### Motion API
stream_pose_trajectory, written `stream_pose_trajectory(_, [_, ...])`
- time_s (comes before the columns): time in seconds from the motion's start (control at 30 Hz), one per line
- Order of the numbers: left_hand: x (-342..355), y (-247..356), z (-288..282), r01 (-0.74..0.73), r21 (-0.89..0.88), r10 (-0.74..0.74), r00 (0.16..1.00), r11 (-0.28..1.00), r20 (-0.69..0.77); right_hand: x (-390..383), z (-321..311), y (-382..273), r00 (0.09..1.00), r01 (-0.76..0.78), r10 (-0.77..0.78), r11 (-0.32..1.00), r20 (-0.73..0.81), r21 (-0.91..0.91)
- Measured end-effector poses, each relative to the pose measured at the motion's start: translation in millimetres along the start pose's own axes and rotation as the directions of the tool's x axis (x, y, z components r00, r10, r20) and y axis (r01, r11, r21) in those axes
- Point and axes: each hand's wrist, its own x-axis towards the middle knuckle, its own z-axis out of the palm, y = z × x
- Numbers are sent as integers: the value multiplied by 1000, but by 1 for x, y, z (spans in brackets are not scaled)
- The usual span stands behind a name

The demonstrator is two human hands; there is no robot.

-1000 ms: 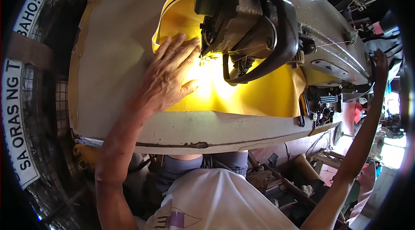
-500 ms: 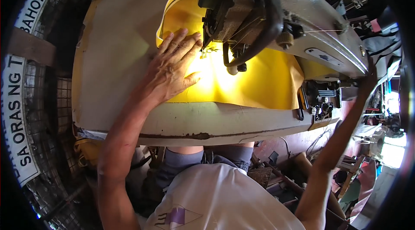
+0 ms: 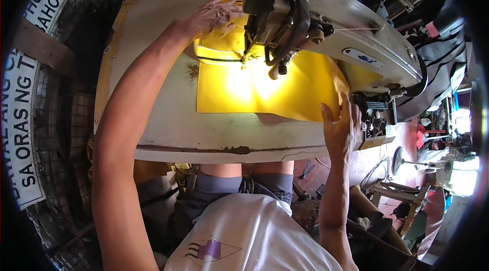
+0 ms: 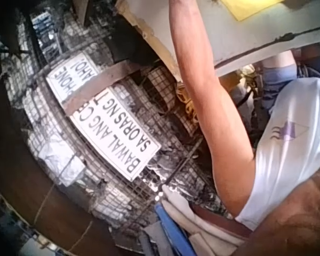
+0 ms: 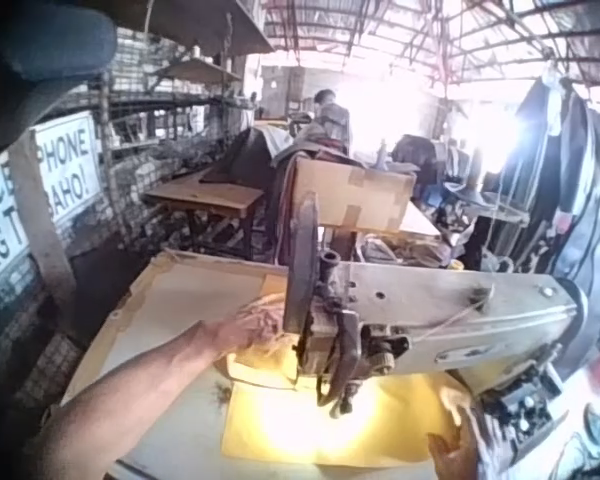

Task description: Sewing handles and finishing seams on yellow tote bags using an industrial sewing machine.

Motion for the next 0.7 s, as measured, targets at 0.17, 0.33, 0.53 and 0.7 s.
stream_pose_trajectory(0.17, [-23,-8,21,68,72,-65,997,995,-48,27,-1,-30,948,245,-234,969,-216,26])
stream_pose_trajectory(0.33, [-98,78,0,550,160,-554,832,819,-26,92,12,-72,716,611,-600,786,-356,-96])
stream_pose_trajectory(0.53, [-150,159,-10,614,306,-663,745,728,81,108,54,-69,813,568,-534,815,-233,115])
stream_pose_trajectory(0.7, [-133,136,-26,440,201,-450,893,875,8,68,56,-89,715,639,-697,613,-63,465])
